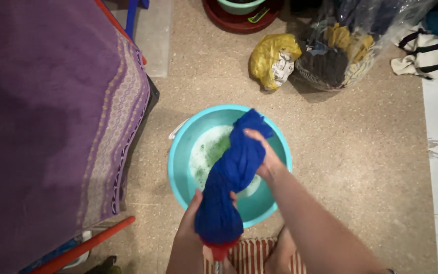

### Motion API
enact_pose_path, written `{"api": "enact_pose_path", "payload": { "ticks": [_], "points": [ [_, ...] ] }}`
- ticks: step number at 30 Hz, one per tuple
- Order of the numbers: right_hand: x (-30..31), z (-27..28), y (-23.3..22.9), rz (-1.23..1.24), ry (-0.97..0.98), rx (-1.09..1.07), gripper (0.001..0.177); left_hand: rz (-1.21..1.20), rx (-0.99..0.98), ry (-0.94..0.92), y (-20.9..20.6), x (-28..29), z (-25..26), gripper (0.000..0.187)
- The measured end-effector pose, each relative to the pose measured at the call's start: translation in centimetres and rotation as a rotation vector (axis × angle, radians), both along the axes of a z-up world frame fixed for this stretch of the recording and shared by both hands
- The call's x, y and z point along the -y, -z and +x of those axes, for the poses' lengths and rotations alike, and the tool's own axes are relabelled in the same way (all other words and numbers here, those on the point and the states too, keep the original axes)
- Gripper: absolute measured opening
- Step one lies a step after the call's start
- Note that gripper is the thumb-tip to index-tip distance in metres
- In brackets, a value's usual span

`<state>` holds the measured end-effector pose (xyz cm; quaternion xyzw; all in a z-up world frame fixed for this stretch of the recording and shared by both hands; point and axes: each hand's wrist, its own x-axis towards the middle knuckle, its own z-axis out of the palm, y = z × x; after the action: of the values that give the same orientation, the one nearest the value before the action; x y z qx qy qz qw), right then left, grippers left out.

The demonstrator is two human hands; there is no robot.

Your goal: Mop the floor of a bedroom.

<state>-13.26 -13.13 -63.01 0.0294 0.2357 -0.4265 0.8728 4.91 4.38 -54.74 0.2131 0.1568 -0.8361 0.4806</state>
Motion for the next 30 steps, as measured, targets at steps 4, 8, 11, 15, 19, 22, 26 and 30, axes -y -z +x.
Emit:
{"api": "enact_pose_path", "payload": {
  "ticks": [4, 8, 11, 15, 19, 22, 26, 30],
  "points": [
    [1.1, 1.3, -3.6, -0.093, -0.329, -0.701, 0.052, -0.109, 0.401, 0.032, 1.1, 0.6, -0.4, 0.079],
    [1.4, 3.4, -3.1, -0.409, -0.534, -1.184, 0.050, -0.032, 1.019, 0.098, 3.7, 2.0, -2.6, 0.094],
    [1.8, 4.9, -3.9, -0.680, -0.702, -1.564, 0.052, -0.045, 1.353, 0.064, 5.7, 1.9, -4.5, 0.094],
    [1.8, 6.4, -6.2, -0.796, -0.949, -1.852, 0.048, 0.058, 1.666, 0.150, 3.7, 2.7, -6.9, 0.080],
    [1.8, 7.6, -6.9, -0.816, -1.083, -1.965, 0.037, 0.145, 1.901, 0.345, 0.0, 4.3, -8.5, 0.080],
    [1.5, 8.1, -6.3, -0.891, -1.181, -2.059, 0.032, 0.244, 1.774, 0.548, -0.2, 4.8, -9.3, 0.077],
    [0.6, 8.5, -3.8, -1.106, -1.260, -2.191, 0.020, 0.098, 2.087, 0.511, 1.4, 4.0, -10.4, 0.065],
    [-0.3, 8.6, -2.5, -1.245, -1.256, -2.239, 0.016, 0.104, 2.056, 0.649, 0.0, 4.5, -10.4, 0.062]
  ]
}}
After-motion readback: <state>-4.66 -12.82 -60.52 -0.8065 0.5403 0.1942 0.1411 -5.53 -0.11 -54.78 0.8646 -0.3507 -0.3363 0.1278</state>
